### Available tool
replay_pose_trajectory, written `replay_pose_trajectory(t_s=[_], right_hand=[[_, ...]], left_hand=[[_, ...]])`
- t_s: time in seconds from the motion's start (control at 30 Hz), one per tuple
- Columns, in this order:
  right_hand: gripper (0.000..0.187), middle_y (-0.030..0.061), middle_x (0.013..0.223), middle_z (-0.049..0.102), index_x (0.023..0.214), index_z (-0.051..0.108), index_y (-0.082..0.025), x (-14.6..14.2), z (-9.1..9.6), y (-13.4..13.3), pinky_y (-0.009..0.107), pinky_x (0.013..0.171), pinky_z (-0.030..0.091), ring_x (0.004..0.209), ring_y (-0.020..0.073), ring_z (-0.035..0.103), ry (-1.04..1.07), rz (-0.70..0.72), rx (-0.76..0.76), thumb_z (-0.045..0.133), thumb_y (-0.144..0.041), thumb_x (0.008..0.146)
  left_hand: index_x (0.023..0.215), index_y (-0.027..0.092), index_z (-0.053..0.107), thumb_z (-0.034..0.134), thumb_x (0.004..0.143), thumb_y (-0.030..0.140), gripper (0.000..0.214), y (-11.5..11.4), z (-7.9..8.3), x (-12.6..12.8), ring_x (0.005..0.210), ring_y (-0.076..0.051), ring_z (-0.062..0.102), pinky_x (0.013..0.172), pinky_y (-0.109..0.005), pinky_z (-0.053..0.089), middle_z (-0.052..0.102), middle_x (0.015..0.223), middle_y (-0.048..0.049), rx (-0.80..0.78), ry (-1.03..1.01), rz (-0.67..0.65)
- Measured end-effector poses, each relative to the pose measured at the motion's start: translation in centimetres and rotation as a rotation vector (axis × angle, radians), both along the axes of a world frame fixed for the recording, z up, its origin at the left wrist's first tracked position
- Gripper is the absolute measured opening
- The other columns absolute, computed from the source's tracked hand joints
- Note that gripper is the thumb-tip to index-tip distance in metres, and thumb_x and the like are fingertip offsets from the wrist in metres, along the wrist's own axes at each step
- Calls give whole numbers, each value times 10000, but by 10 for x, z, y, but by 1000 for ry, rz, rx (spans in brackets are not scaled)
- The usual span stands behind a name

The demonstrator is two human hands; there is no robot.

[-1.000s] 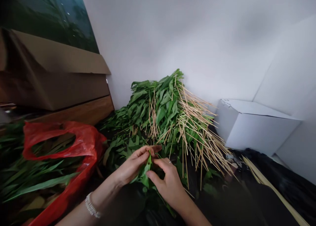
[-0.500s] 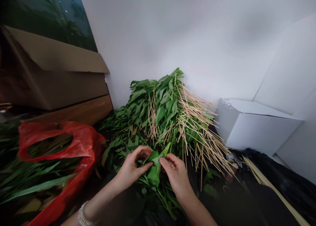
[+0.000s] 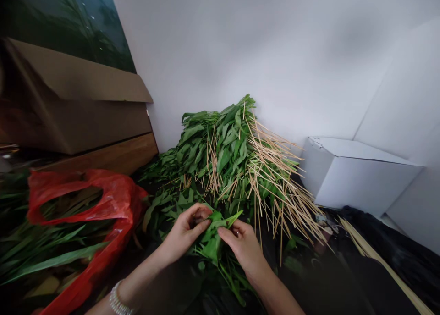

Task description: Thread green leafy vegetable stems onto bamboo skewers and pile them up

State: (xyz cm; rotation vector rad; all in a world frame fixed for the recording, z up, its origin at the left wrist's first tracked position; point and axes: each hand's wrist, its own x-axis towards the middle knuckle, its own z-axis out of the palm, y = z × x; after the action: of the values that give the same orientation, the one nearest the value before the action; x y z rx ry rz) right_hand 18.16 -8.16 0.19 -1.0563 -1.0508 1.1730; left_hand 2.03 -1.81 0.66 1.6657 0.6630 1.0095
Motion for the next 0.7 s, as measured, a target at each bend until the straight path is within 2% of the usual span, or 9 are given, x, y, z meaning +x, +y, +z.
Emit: replay_pose_trajectory(t_s=[0.13, 0.3, 0.4, 0.5, 0.6, 0.7], right_hand=[[234, -13, 627, 641, 673, 696, -188, -1, -1, 0, 272, 649, 442, 642, 157, 568, 40, 2, -22, 759, -412, 649], [239, -4, 648, 652, 729, 688, -178, 1, -9, 2, 262, 621, 433, 628, 151, 562, 122, 1, -70, 757, -398, 664], [244, 4, 678, 665, 756, 688, -175, 4, -14, 4, 260, 616, 430, 635, 150, 563, 150, -5, -71, 754, -397, 680], [251, 2, 659, 659, 739, 684, -170, 5, -15, 4, 247, 586, 414, 603, 139, 548, 167, -29, -59, 767, -397, 669], [266, 2, 651, 653, 733, 678, -168, 6, -12, 3, 247, 583, 417, 597, 141, 550, 169, -36, -50, 773, -407, 665], [304, 27, 741, 684, 825, 687, -168, 5, -9, 1, 279, 639, 457, 673, 177, 599, 153, -10, -44, 745, -442, 706]], left_hand=[[1000, 189, 558, 574, 874, 234, 135, -3, 0, -1, 689, -117, 532, 626, -205, 417, 564, 743, 14, 65, 58, -1], [1078, 216, 517, 554, 874, 204, 207, -7, 9, -6, 829, -149, 602, 736, -265, 485, 603, 1091, -60, 208, 111, 26], [1107, 227, 500, 575, 822, 133, 309, -9, 13, -9, 918, -169, 606, 811, -295, 490, 581, 1173, -70, 298, 176, 46], [1117, 230, 494, 606, 743, 76, 420, -8, 10, -9, 944, -177, 593, 822, -295, 485, 584, 1156, -60, 371, 237, 74], [1053, 217, 510, 581, 735, 64, 360, -6, 4, -7, 841, -152, 602, 734, -263, 490, 613, 1033, -37, 371, 255, 94], [1013, 208, 503, 554, 760, 70, 292, -4, 0, -4, 775, -132, 610, 665, -233, 479, 620, 935, -14, 324, 217, 92]])
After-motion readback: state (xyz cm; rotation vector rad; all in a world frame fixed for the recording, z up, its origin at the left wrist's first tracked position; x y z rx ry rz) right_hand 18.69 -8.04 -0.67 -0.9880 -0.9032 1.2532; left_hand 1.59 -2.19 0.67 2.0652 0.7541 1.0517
